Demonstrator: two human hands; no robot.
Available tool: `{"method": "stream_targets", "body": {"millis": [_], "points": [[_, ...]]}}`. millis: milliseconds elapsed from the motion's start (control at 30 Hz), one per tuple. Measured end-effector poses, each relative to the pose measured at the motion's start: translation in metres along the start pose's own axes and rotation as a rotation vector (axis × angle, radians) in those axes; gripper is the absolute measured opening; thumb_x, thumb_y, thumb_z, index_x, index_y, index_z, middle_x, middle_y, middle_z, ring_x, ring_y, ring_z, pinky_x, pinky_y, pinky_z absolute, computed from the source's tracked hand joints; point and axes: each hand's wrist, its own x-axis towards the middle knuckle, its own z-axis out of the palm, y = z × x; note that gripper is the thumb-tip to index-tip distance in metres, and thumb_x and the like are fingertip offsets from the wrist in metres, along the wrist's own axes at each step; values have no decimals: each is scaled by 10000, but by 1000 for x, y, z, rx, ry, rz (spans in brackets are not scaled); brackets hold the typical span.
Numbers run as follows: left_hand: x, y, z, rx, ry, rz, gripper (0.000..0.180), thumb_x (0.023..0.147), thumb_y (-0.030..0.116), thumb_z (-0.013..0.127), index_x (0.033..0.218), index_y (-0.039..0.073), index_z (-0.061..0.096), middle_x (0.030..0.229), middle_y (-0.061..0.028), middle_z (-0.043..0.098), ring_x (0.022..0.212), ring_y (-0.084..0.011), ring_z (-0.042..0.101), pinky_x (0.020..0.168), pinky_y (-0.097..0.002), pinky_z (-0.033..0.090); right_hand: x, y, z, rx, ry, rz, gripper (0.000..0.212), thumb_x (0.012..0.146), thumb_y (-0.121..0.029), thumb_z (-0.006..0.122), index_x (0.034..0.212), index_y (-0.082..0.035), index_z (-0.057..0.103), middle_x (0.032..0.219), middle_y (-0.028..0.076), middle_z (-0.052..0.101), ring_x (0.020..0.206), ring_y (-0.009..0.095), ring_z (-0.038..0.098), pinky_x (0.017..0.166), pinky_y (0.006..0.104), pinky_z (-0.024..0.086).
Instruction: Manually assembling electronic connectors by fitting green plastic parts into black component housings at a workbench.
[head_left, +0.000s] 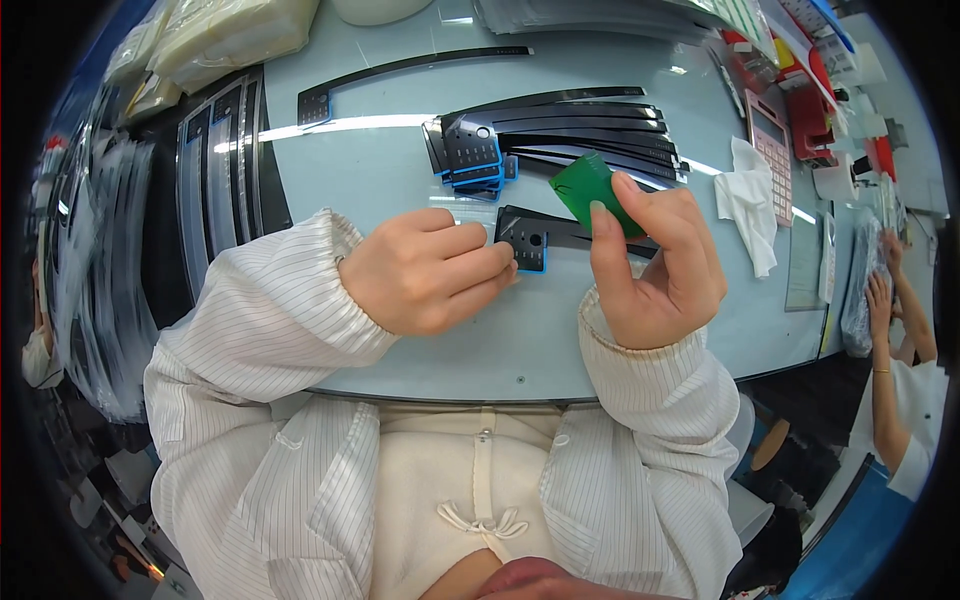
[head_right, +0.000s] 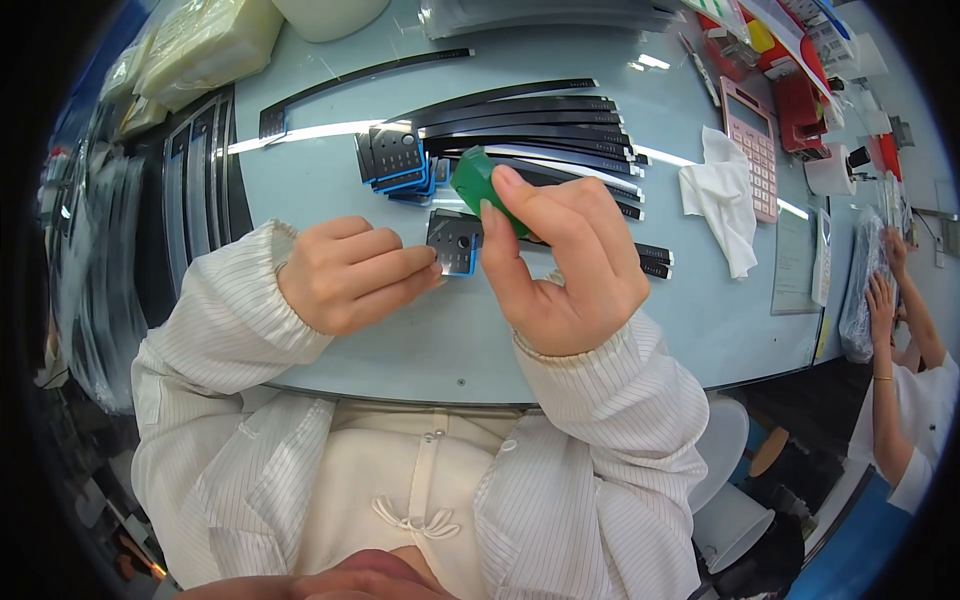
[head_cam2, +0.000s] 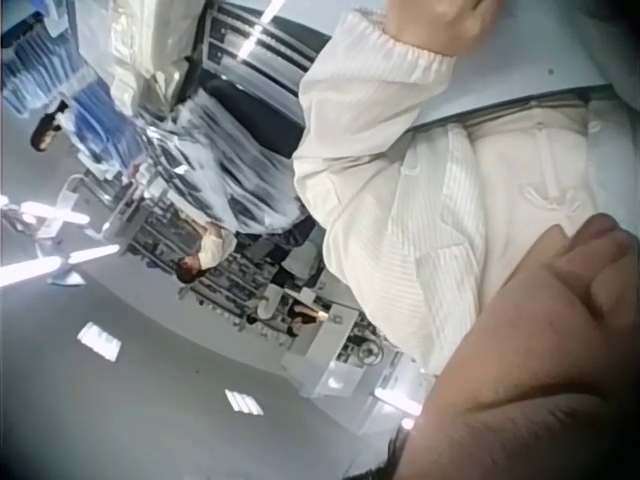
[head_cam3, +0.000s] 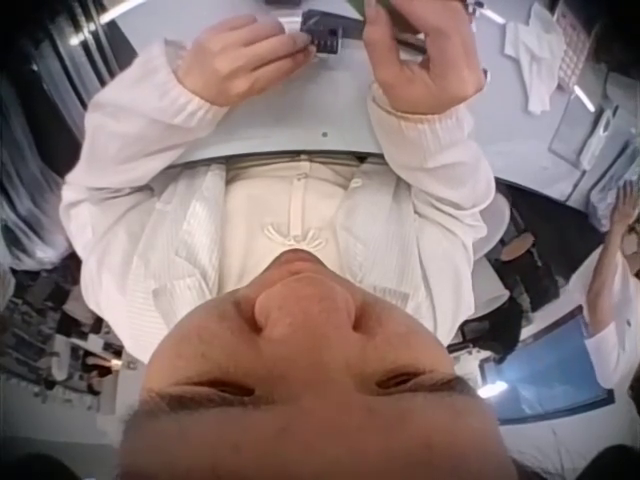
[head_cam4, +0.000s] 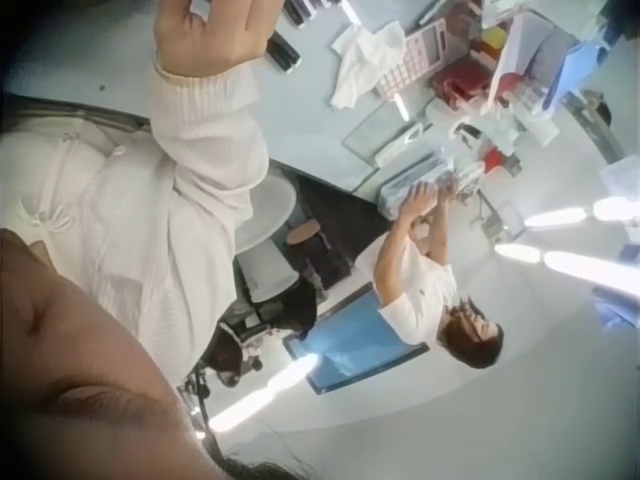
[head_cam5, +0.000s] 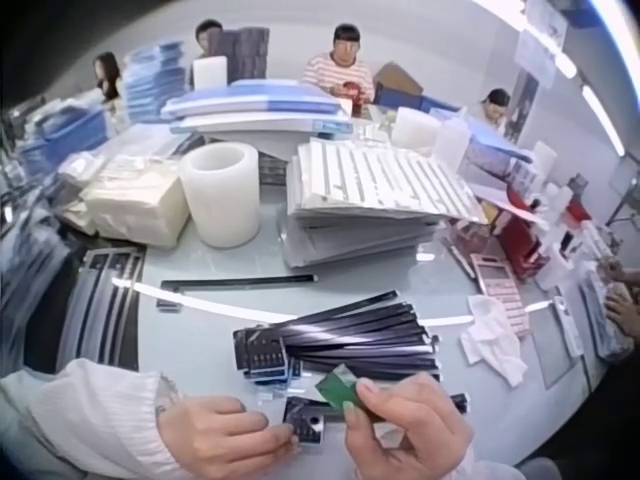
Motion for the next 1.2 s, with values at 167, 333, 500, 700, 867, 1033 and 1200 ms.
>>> {"method": "stream_targets", "body": {"millis": [167, 333, 500, 700, 867, 1033, 1200], "points": [[-2, 1, -3, 65, 83, 31, 248, 703, -7, 793, 932, -72, 726, 957, -147, 697, 682, -186, 659, 515, -261, 471, -1, -1, 1, 26, 17, 1, 331, 761, 157, 741, 1076, 65, 700, 838, 110, 690, 686, 152, 591, 587, 235, 450], [3, -5, -19, 221, 159, 71, 240, 712, -25, 790, 945, -64, 743, 980, -144, 708, 703, -181, 654, 564, -258, 487, -1, -4, -6, 7, 60, -37, 317, 793, 138, 730, 1099, 69, 680, 845, 116, 676, 703, 173, 566, 622, 261, 438], [0, -19, -32, 522, 99, -40, 252, 700, 55, 815, 936, -19, 766, 955, -90, 727, 763, -168, 630, 575, -257, 475, -2, -4, -6, 17, 63, -80, 302, 803, 127, 730, 1093, 69, 674, 842, 112, 670, 696, 175, 550, 617, 262, 426], [-1, -25, -18, 522, 163, -198, 209, 714, 71, 804, 915, 34, 760, 926, -42, 731, 792, -182, 621, 595, -257, 487, -2, -3, -7, 7, 11, -50, 372, 753, 123, 775, 1103, 33, 686, 897, 117, 701, 715, 206, 632, 637, 277, 516], [-3, -16, -16, 451, 120, -183, 203, 746, 122, 798, 930, 49, 754, 950, -49, 728, 792, -165, 610, 593, -257, 474, -2, -1, -3, -7, 8, -39, 369, 752, 122, 775, 1101, 40, 689, 880, 119, 703, 710, 204, 631, 630, 282, 519], [-2, 2, 2, 222, -83, -83, 187, 786, 148, 762, 937, 40, 743, 1073, -64, 703, 852, -135, 604, 592, -258, 457, -4, 4, 9, -17, -59, 99, 331, 744, 124, 765, 1059, 34, 721, 828, 112, 692, 690, 208, 626, 594, 278, 505], [-4, 5, 6, 201, -117, -100, 164, 785, 136, 743, 915, 37, 740, 1084, -68, 708, 863, -135, 595, 594, -261, 462, -9, 6, 15, -1, -188, 117, 331, 771, 135, 766, 1084, 36, 724, 864, 104, 701, 724, 157, 656, 605, 248, 563]]}}
